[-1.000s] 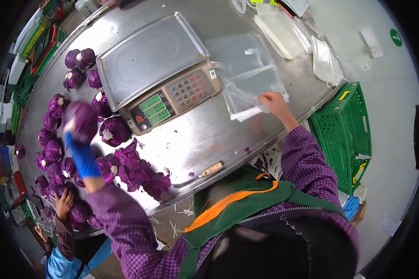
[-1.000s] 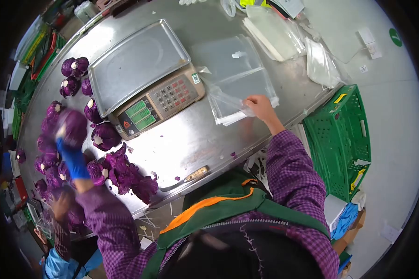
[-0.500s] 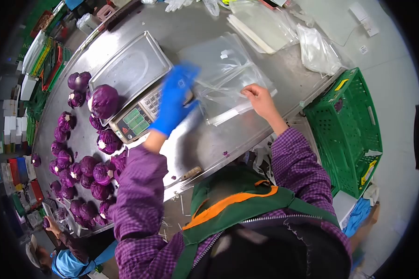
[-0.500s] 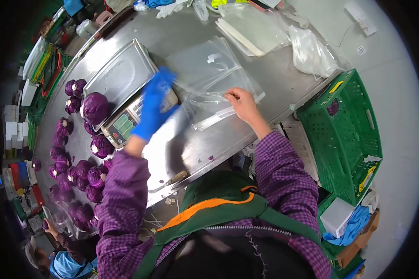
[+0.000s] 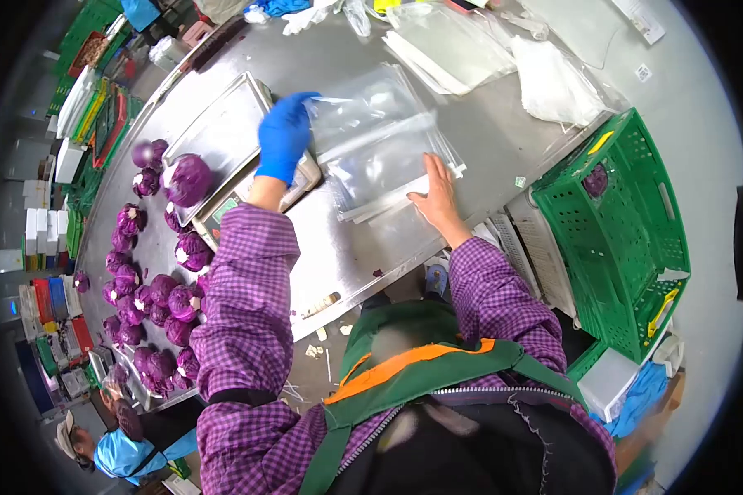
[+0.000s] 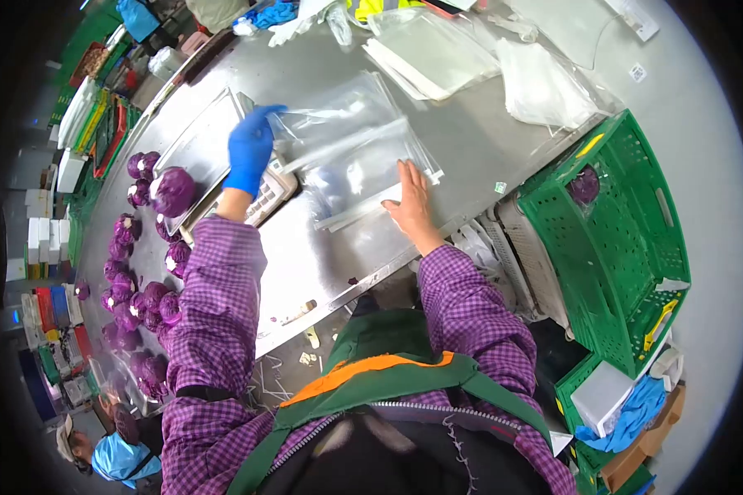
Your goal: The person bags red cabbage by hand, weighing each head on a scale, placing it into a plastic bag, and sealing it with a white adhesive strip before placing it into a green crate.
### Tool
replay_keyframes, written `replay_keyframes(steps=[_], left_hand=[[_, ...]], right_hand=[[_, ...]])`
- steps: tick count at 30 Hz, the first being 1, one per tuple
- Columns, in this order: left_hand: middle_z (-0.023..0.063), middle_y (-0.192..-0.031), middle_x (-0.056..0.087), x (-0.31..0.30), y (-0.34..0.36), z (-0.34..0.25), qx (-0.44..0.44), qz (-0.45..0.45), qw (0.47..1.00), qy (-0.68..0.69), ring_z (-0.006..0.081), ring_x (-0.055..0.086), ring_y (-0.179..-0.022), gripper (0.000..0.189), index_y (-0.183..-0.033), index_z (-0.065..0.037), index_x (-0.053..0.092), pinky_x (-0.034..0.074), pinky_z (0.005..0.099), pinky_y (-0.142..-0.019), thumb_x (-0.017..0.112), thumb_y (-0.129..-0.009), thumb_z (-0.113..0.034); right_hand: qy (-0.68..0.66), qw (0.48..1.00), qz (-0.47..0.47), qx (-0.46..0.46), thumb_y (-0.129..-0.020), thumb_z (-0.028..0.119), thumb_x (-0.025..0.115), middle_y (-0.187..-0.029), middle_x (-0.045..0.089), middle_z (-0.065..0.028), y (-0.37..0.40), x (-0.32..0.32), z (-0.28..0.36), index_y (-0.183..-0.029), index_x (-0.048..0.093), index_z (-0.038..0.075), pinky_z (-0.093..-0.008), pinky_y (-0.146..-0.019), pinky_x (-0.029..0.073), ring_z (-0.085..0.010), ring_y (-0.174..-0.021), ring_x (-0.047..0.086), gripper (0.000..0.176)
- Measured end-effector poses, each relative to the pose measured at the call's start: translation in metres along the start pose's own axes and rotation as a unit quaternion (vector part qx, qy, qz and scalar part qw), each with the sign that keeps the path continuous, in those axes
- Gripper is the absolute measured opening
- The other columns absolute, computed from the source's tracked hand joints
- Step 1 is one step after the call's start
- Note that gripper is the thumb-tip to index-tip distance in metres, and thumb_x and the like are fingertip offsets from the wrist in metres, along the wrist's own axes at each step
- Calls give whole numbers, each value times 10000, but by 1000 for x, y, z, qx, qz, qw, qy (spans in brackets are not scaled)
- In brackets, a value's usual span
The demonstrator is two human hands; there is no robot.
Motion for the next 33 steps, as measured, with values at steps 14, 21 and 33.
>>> replay_keyframes(steps=[14, 21, 33], left_hand=[[-14, -786, 635, -99, 105, -83, 10, 159, 981, 111, 56, 521, -643, 394, -1194, -145, 610, 476, 220, -644, 550, -845, 29], [55, -943, 670, -117, 210, -67, -243, 307, 838, 381, 92, 577, -693, 381, -1196, -59, 588, 459, 206, -616, 545, -917, -314], [25, -1086, 582, -67, 292, 83, -425, -120, 694, 568, 126, 544, -1007, 335, -1193, -48, 528, 450, 284, -874, 567, -886, -178]], right_hand=[[-251, 940, 114, -200, -659, 169, 799, -1218, 551, -125, -24, -95, 200, -1286, 456, 34, -339, -974, 371, -209, -1136, 498, 728], [-474, 847, 219, -101, -898, 180, 593, -786, 630, -2, -9, -23, 204, -1024, 628, 49, -223, -619, 451, -66, -678, 557, 185], [-511, 771, 376, 49, -935, 170, 507, -1037, 586, -62, 72, 161, 242, -1103, 582, 51, -310, -802, 501, -175, -926, 587, 219]])
Point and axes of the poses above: each hand's wrist, its own y-axis away from the middle knuckle, its own x-axis out of the palm, z = x × y, the point moved 9 cm from there along -y, towards the middle knuckle
